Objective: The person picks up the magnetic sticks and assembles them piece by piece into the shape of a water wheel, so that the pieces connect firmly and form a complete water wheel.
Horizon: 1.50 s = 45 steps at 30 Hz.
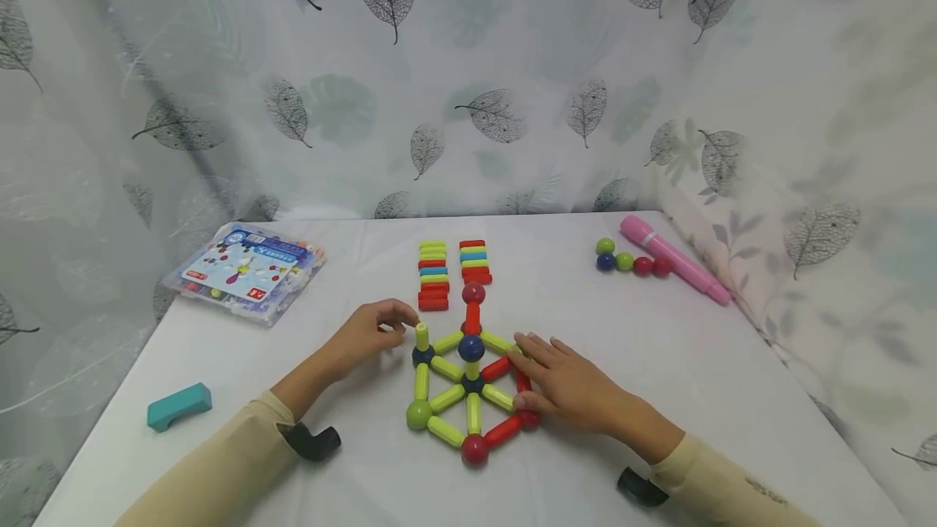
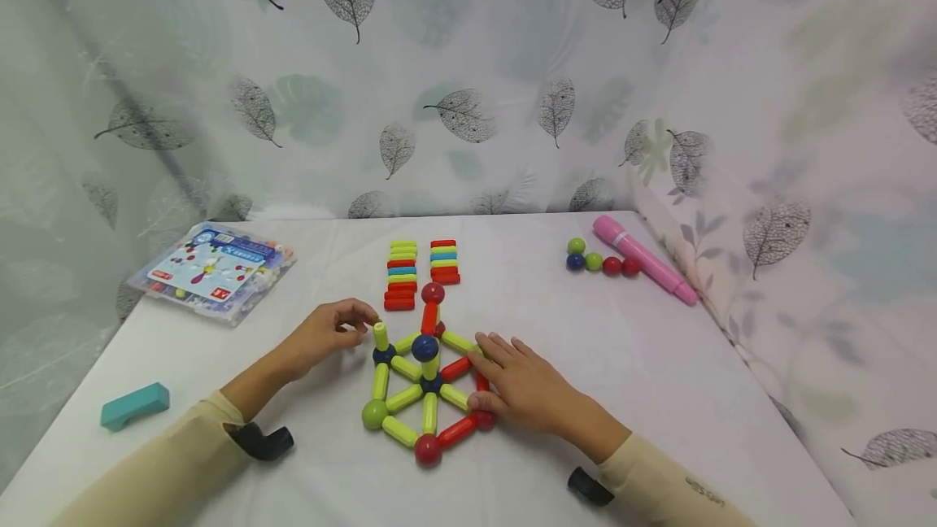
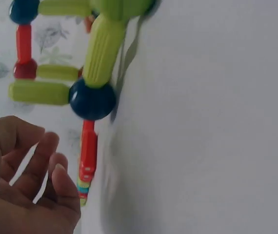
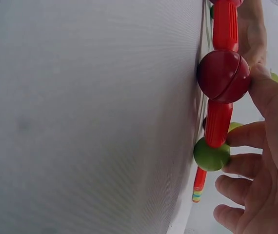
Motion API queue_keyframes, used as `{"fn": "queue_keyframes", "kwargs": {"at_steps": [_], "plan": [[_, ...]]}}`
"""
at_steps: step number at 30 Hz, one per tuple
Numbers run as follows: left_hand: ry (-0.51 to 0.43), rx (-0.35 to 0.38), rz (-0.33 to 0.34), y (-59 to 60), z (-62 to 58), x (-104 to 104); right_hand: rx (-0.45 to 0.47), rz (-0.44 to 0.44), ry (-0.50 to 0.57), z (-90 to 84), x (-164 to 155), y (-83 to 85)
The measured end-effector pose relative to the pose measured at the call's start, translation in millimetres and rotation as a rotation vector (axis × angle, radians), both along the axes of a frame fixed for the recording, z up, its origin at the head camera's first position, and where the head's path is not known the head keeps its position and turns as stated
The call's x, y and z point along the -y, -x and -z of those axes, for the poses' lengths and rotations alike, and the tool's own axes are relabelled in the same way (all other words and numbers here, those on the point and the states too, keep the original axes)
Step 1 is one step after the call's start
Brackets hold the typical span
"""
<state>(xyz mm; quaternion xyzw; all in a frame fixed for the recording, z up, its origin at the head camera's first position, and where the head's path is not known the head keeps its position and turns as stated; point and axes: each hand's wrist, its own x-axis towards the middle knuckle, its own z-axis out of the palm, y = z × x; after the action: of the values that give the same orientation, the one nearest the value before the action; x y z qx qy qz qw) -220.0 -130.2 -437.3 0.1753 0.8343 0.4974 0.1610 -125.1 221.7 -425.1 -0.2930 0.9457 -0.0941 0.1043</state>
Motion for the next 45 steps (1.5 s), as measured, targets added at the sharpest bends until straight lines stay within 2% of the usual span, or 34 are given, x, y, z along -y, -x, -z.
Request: {"fn": "queue_keyframes", "kwargs": {"at_steps": [3,8,11,14,19,22,26,30,33,36,39,42,45], "plan": [[0.033,-0.032,-0.057,17.0,-1.8,-5,0.012,0.004,-0.005,-1.0,-1,-0.2],[0.201,-0.077,-0.086,41.8,-0.8,-23,0.029,0.017,-0.007,-0.6,-1,-0.1],[0.29,-0.069,-0.089,47.4,2.1,-31,0.034,0.014,-0.003,0.2,0,-0.2],[0.338,-0.076,-0.098,49.0,5.3,-37,0.023,0.008,-0.016,-0.6,1,-0.9],[0.395,-0.137,-0.106,48.7,12.2,-41,-0.007,-0.001,-0.062,-1.8,1,-1.6],[0.402,-0.161,-0.102,46.3,13.9,-38,-0.019,-0.019,-0.08,-1.7,0,-2.2],[0.338,-0.181,-0.129,38.5,8.4,-27,-0.026,-0.036,-0.105,-2.2,1,-3.6],[0.218,-0.228,-0.167,23.9,-6.4,-12,-0.021,-0.034,-0.134,-3.4,2,-5.6],[0.137,-0.273,-0.158,8.1,-21.2,-4,-0.022,-0.026,-0.135,-3.9,3,-6.7],[0.106,-0.328,-0.099,-8.0,-34.9,-3,-0.021,-0.016,-0.125,-4.6,2,-7.3],[0.091,-0.426,0.012,-19.5,-44.3,-6,-0.013,-0.007,-0.12,-4.2,2,-6.6],[0.088,-0.523,0.119,-25.1,-48.9,-11,-0.008,-0.004,-0.116,-3.3,3,-5.6],[0.104,-0.567,0.185,-26.3,-49.0,-16,-0.003,-0.012,-0.105,-2.3,5,-4.8]]}}
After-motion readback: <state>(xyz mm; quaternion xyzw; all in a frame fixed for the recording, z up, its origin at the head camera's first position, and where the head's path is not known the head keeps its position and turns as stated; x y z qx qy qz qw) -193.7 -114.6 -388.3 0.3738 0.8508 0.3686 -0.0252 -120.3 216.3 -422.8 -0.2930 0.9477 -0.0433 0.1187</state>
